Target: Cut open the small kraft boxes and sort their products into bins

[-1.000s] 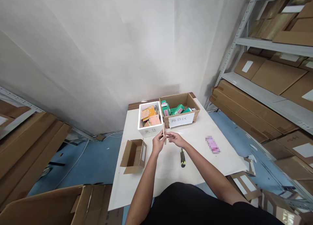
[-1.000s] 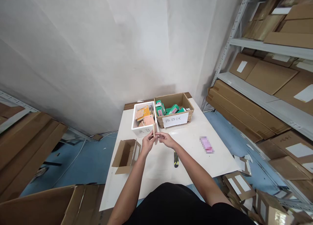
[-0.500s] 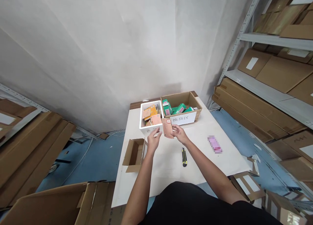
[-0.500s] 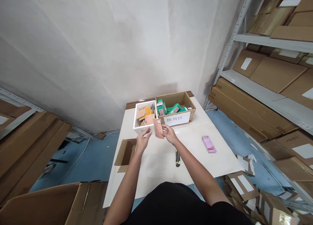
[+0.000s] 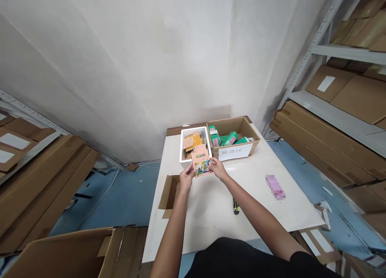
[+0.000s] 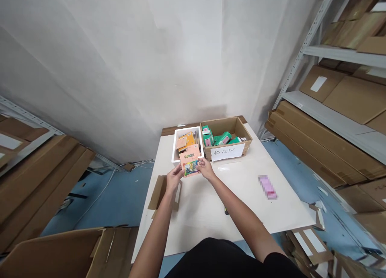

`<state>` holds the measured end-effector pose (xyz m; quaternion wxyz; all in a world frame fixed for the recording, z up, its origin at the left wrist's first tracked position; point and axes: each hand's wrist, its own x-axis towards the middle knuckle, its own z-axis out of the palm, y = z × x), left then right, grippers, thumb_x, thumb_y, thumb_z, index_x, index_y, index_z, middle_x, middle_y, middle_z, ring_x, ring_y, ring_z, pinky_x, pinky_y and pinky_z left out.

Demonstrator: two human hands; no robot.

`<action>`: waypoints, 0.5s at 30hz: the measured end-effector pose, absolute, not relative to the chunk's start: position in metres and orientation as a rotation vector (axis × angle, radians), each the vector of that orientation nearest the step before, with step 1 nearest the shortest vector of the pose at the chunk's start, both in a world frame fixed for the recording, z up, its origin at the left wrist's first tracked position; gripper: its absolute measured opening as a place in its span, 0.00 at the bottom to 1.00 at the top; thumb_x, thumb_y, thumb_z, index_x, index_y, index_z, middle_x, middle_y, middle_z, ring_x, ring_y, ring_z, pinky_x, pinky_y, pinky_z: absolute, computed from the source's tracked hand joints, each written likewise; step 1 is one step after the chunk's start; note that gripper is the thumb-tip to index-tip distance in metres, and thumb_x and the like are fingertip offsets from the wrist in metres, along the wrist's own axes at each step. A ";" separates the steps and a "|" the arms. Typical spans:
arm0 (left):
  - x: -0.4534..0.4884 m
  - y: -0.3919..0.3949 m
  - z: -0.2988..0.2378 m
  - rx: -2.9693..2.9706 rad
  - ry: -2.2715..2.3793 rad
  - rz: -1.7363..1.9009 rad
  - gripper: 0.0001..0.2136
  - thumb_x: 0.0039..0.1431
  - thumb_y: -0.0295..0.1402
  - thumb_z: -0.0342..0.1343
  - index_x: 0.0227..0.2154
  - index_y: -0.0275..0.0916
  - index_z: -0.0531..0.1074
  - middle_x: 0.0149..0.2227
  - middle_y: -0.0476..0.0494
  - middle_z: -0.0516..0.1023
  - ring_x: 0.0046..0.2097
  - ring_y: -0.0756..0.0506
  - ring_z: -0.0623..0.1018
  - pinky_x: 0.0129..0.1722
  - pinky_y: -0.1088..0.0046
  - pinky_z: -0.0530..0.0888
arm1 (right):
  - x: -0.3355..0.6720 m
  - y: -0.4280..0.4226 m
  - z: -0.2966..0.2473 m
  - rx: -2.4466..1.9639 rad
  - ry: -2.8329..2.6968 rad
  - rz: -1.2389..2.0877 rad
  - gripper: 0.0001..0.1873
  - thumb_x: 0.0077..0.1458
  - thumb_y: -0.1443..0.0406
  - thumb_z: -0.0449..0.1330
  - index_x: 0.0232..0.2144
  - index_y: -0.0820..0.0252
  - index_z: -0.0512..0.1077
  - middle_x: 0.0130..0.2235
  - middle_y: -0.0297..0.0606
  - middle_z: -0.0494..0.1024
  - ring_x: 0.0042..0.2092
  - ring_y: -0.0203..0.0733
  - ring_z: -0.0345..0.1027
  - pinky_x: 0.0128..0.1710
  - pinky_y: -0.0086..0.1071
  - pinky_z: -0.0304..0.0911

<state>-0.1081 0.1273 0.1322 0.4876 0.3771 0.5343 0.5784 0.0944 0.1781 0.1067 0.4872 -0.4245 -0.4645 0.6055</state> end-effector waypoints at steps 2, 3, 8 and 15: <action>-0.126 0.149 0.134 0.939 1.344 1.429 0.36 0.44 0.47 0.75 0.57 0.36 0.80 0.47 0.39 0.85 0.47 0.40 0.83 0.50 0.58 0.81 | 0.069 0.201 0.112 -1.035 -1.133 1.449 0.29 0.42 0.58 0.71 0.48 0.55 0.73 0.32 0.29 0.76 0.30 0.39 0.71 0.32 0.34 0.72; -0.135 0.164 0.137 0.957 1.374 1.427 0.35 0.46 0.46 0.74 0.58 0.35 0.79 0.48 0.39 0.85 0.48 0.40 0.83 0.50 0.59 0.80 | 0.056 0.216 0.116 -1.045 -1.150 1.429 0.29 0.42 0.58 0.70 0.48 0.55 0.73 0.32 0.29 0.75 0.30 0.39 0.71 0.32 0.34 0.72; -0.185 0.234 0.163 1.161 1.809 1.241 0.32 0.58 0.37 0.66 0.65 0.34 0.71 0.62 0.31 0.75 0.64 0.36 0.75 0.64 0.58 0.71 | 0.007 0.283 0.132 -1.333 -1.255 1.256 0.33 0.48 0.61 0.64 0.58 0.56 0.70 0.47 0.41 0.79 0.47 0.47 0.76 0.50 0.42 0.73; -0.206 0.178 0.107 1.481 1.861 1.162 0.23 0.65 0.33 0.55 0.63 0.41 0.73 0.63 0.34 0.73 0.63 0.37 0.74 0.60 0.60 0.75 | 0.039 0.238 0.052 -1.669 -1.451 1.108 0.35 0.53 0.64 0.57 0.65 0.57 0.67 0.56 0.46 0.78 0.56 0.51 0.74 0.58 0.46 0.70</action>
